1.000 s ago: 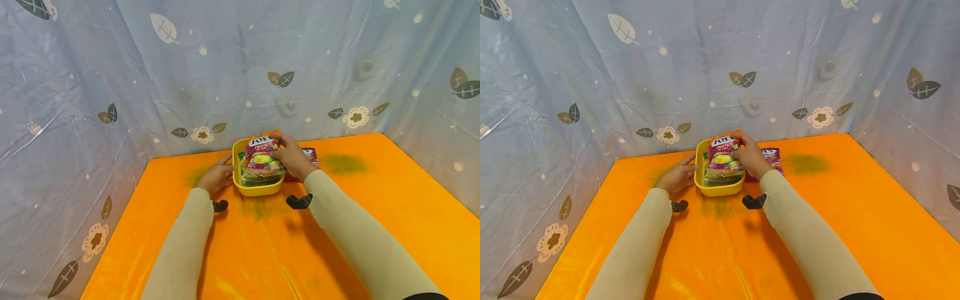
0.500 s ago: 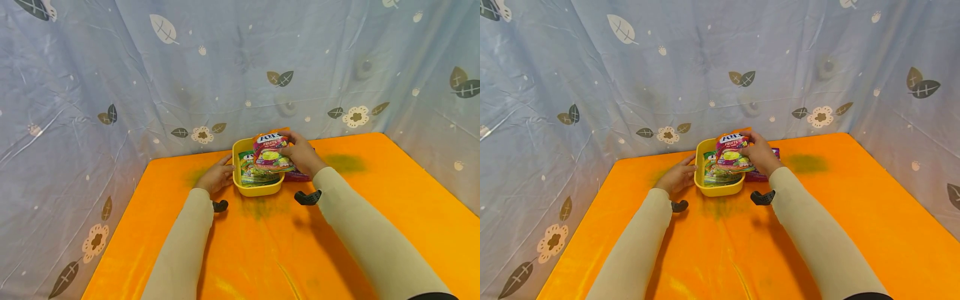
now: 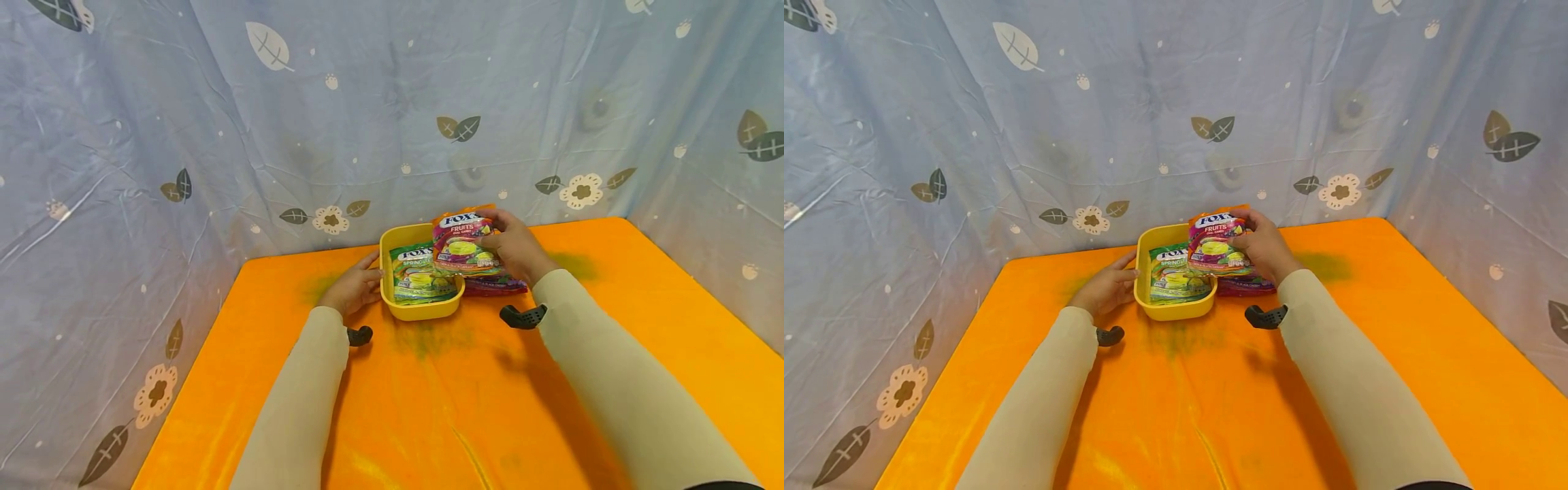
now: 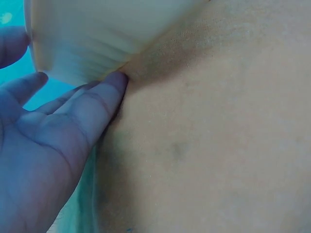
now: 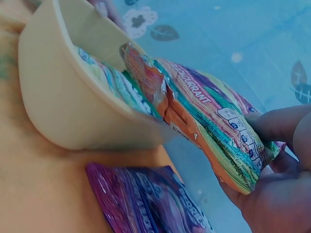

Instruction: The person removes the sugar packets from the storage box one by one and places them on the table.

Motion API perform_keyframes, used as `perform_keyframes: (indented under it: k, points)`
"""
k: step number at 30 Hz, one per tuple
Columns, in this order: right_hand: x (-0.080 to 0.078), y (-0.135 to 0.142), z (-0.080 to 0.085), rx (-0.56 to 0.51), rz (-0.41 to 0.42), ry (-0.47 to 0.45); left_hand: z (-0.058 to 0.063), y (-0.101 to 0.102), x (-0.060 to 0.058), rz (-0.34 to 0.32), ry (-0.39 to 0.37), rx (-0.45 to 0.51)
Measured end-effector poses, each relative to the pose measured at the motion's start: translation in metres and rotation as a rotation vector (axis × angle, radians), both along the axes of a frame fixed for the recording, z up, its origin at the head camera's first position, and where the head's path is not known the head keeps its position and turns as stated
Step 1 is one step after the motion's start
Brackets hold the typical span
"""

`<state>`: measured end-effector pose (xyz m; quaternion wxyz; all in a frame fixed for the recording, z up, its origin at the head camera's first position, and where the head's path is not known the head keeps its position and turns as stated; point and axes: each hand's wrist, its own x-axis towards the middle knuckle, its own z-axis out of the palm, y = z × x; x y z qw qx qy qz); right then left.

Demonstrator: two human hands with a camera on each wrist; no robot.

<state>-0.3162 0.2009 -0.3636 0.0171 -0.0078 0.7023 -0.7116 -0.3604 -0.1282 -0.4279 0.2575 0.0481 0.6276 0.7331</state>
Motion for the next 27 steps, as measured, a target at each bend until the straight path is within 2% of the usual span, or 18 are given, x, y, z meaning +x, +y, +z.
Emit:
perform_keyframes:
  k: [8,16,27]
  points:
    - [0.003,0.019,0.004,-0.012,0.001,-0.033,-0.002,0.0,-0.001,-0.004,0.013,0.004]
    - [0.007,0.042,0.005,-0.037,-0.026,-0.016,-0.002,0.0,-0.001,-0.004,0.019,-0.01]
    - [0.015,0.072,-0.001,-0.074,-0.047,-0.057,-0.002,0.001,-0.001,0.007,0.015,-0.008]
